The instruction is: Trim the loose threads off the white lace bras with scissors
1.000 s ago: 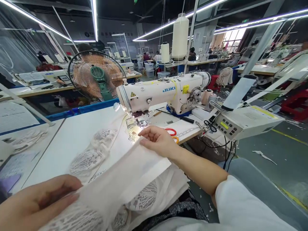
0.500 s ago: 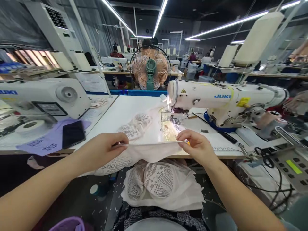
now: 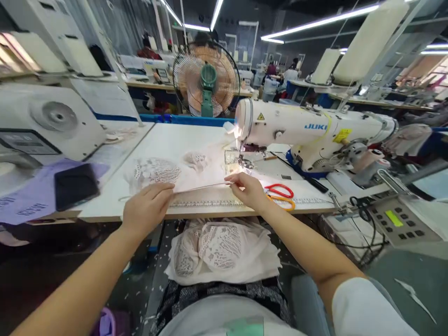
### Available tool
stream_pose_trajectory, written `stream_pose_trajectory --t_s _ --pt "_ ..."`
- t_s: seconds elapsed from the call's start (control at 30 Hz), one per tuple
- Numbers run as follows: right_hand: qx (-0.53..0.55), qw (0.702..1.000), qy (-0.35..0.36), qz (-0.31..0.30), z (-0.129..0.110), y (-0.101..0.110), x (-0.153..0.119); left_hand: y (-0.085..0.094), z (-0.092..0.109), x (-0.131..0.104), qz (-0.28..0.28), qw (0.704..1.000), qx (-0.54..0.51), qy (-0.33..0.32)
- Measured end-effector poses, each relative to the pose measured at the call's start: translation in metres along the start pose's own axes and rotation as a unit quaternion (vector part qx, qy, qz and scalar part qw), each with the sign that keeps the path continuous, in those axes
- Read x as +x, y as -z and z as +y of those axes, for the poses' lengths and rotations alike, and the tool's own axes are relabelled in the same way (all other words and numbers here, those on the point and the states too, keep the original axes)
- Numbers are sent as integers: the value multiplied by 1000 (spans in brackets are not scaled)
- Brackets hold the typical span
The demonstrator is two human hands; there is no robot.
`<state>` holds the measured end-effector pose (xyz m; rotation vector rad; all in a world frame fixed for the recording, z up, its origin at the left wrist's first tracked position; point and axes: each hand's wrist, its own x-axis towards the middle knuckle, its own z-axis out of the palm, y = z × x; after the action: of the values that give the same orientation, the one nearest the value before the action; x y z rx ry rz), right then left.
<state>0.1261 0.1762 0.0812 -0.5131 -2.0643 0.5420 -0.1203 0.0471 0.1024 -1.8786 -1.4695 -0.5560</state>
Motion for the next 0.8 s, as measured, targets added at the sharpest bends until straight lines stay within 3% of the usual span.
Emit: stream_pose_trajectory --t_s 0.1,0.2,0.47,0.8 --pt "-20 1000 1 -9 6 -4 -24 -27 18 -26 35 998 -47 24" --pt "-50 998 32 -4 6 -3 -36 -35 24 -33 54 995 -76 32" --pt "-123 982 139 -15 0 -5 -68 -38 21 -47 23 997 -69 40" --pt "-206 968 128 63 -2 -23 -87 -28 14 -39 -32 998 -56 -18"
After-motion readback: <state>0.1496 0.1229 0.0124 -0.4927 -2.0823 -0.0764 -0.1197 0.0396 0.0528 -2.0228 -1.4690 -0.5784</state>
